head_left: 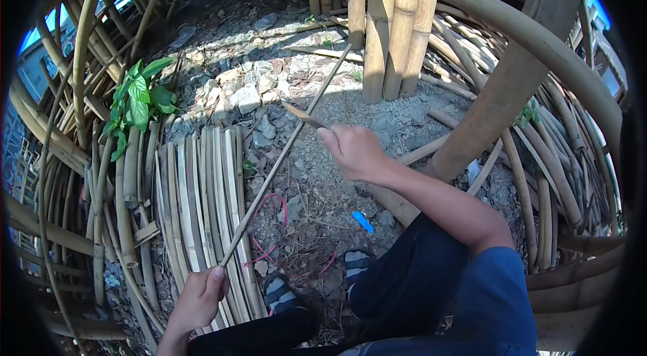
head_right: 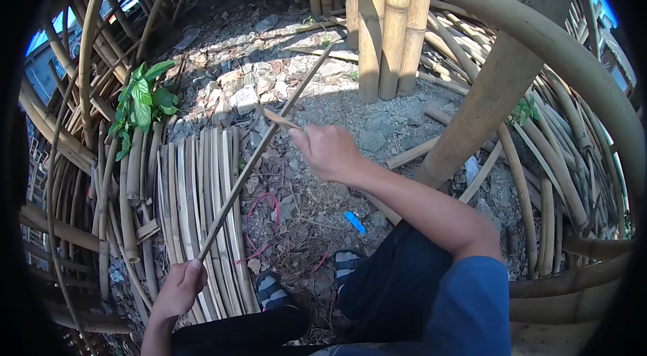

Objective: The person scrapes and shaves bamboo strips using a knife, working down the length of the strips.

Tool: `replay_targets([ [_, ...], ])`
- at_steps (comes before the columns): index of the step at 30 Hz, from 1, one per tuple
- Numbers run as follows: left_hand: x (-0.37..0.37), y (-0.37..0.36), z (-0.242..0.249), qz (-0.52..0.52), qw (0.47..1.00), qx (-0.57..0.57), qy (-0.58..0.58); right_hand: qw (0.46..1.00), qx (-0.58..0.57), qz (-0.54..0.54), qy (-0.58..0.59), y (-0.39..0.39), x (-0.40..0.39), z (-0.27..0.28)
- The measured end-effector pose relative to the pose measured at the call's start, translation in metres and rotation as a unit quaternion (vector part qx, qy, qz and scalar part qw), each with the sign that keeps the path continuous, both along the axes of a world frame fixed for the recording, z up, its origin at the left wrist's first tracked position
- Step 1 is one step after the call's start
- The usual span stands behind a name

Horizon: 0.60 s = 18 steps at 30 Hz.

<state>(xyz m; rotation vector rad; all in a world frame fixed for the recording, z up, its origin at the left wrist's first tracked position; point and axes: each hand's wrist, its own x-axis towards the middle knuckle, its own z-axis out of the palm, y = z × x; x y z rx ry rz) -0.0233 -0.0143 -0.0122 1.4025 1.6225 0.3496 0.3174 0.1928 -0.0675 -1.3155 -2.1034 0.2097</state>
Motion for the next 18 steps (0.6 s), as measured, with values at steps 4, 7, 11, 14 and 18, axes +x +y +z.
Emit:
replay_targets([
  [4,0.001,0.003,-0.001,0.001,0.999,-0.027,0.019,0.998,-0.009,-0.047,-0.045,0.022,0.023,0.002],
  [7,0.004,0.006,0.001,0.021,0.999,-0.030,-0.002,0.998,-0.020,0.062,-0.002,-0.024,-0.013,-0.004],
  [11,0.003,0.005,0.005,0.011,0.998,-0.046,-0.035,0.990,0.044,0.133,-0.018,-0.038,-0.024,-0.003],
  [14,0.002,0.001,0.006,0.005,0.999,-0.040,-0.022,1.000,0.003,0.022,0.001,0.021,0.014,-0.007],
  [18,0.006,0.008,0.004,0.017,0.998,-0.049,-0.032,0.997,-0.058,0.001,0.041,0.005,0.007,-0.006],
])
